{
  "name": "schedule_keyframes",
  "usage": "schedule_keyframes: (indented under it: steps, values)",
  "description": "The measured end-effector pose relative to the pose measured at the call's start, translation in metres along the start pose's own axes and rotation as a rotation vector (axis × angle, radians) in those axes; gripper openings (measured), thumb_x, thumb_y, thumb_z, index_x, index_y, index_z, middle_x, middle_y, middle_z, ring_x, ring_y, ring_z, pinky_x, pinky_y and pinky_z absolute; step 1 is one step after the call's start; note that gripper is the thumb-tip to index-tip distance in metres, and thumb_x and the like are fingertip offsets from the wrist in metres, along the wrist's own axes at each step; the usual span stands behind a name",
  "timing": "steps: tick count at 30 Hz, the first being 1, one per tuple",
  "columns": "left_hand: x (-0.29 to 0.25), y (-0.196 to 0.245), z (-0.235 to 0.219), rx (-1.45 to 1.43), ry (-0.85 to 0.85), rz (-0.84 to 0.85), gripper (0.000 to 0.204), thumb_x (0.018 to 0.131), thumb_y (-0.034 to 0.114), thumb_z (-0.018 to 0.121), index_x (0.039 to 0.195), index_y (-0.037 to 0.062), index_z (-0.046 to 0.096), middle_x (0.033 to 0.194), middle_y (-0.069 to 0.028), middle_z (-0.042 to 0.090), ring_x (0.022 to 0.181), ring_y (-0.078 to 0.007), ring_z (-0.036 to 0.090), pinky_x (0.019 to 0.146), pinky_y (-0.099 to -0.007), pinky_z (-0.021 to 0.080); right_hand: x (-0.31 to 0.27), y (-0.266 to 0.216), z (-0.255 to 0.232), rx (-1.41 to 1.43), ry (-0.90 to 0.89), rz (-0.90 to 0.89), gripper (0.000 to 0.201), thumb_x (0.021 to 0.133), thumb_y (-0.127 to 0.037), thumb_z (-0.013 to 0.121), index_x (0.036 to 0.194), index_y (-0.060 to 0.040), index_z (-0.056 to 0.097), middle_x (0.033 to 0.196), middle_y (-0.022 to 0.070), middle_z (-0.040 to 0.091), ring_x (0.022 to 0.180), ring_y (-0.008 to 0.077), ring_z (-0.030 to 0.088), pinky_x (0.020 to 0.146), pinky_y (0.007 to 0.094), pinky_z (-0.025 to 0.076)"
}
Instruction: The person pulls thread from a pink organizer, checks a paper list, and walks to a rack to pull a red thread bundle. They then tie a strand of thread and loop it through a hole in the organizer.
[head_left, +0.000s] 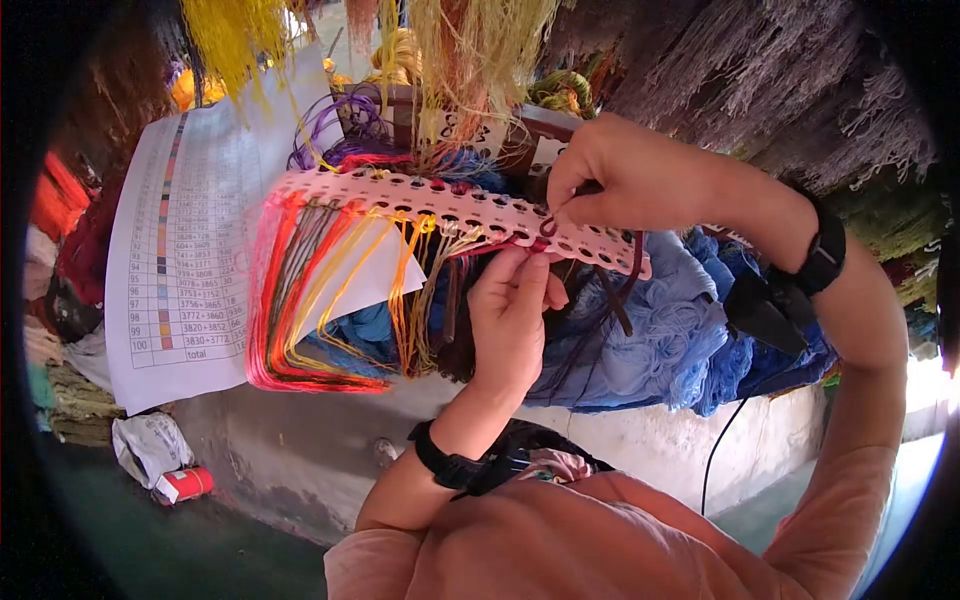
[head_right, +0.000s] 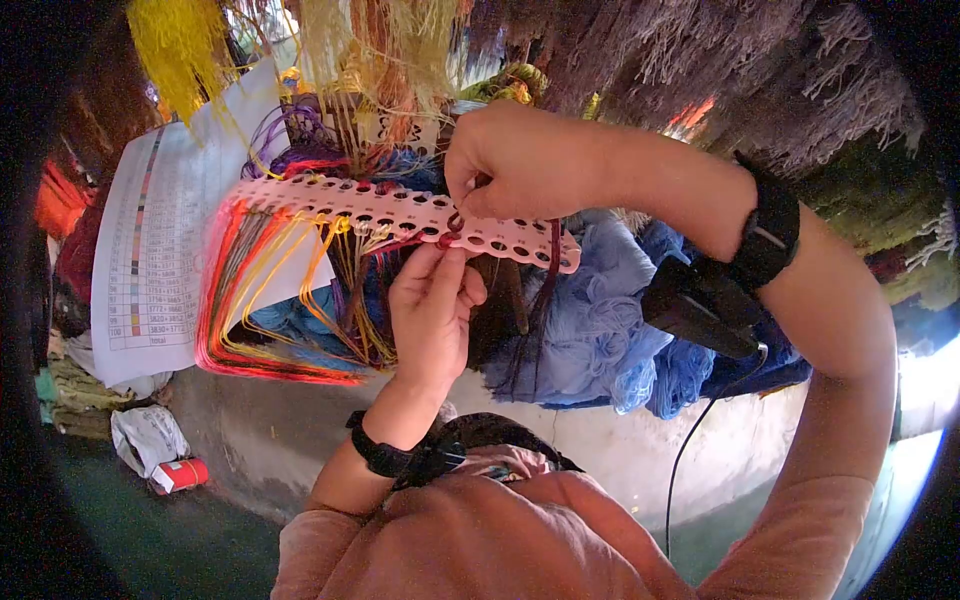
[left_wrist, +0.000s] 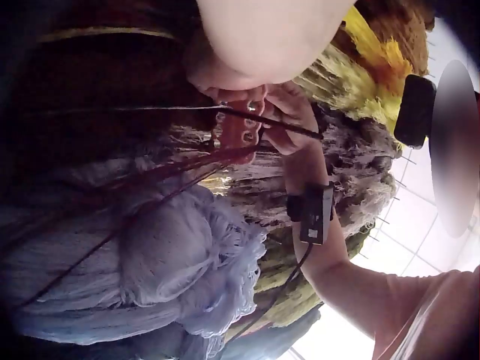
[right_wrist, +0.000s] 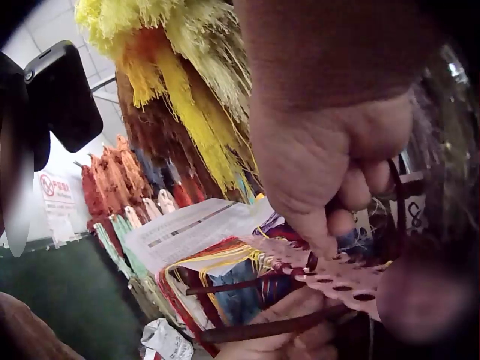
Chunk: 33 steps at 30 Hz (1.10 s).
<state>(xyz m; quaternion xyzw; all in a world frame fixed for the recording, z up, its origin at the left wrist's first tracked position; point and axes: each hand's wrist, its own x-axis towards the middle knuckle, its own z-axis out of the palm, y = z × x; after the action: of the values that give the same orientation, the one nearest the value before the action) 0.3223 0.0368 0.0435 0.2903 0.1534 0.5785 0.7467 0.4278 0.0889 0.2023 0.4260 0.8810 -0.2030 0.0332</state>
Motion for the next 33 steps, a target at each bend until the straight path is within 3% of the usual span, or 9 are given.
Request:
schedule_keyframes:
  steps: [3,6,15,27,30,33]
  values:
    - [0.001,-0.002,0.001,-0.026,0.035,0.019,0.011,0.084,0.009,0.047,0.090,0.0020,0.054,0.081,-0.0035,0.057,0.055,-0.0051,0.046,0.048,-0.0165,0.036,0.001,0.002,0.001,-0.039,0.032,-0.104,0.009,0.065,-0.004,0.055,0.072,0.0017,0.057,0.060,0.0127,0.055,0.052,0.0183,0.053,0.050,0.0286,0.040]
    - [0.000,-0.002,0.001,-0.069,0.068,0.065,0.012,0.083,0.009,0.047,0.090,0.0022,0.054,0.081,-0.0034,0.057,0.053,-0.0052,0.045,0.046,-0.0171,0.036,0.001,0.002,0.000,-0.072,-0.020,-0.065,0.009,0.065,-0.005,0.054,0.071,0.0016,0.057,0.060,0.0129,0.055,0.053,0.0206,0.053,0.050,0.0294,0.040]
    - [-0.003,0.000,0.005,-0.148,0.100,0.063,0.016,0.083,0.013,0.050,0.091,0.0004,0.055,0.080,-0.0071,0.059,0.051,-0.0043,0.042,0.046,-0.0149,0.033,0.005,0.002,0.003,-0.113,0.004,-0.163,0.010,0.064,-0.008,0.054,0.067,0.0013,0.055,0.057,0.0143,0.051,0.053,0.0275,0.050,0.052,0.0337,0.039]
    - [-0.002,0.003,0.006,-0.148,0.100,0.009,0.013,0.082,0.012,0.050,0.088,0.0014,0.055,0.075,-0.0062,0.058,0.047,-0.0034,0.040,0.041,-0.0147,0.030,0.010,-0.005,0.003,-0.204,-0.143,-0.091,0.010,0.064,-0.009,0.052,0.067,-0.0005,0.057,0.056,0.0134,0.052,0.052,0.0266,0.050,0.049,0.0332,0.039]
    - [-0.006,0.002,0.004,-0.138,0.072,0.013,0.013,0.083,0.013,0.050,0.088,0.0013,0.054,0.074,-0.0054,0.057,0.048,-0.0038,0.041,0.041,-0.0148,0.030,0.004,-0.003,0.005,-0.125,-0.056,-0.146,0.010,0.066,-0.008,0.054,0.070,0.0001,0.057,0.057,0.0122,0.052,0.049,0.0230,0.050,0.048,0.0313,0.038]
    - [-0.016,-0.001,-0.004,-0.078,0.131,-0.003,0.011,0.083,0.014,0.050,0.090,0.0065,0.052,0.072,-0.0008,0.056,0.044,-0.0044,0.037,0.039,-0.0180,0.027,-0.005,0.004,0.009,0.068,-0.034,-0.083,0.009,0.069,-0.007,0.056,0.074,0.0009,0.055,0.056,0.0088,0.052,0.048,0.0146,0.049,0.047,0.0272,0.038]
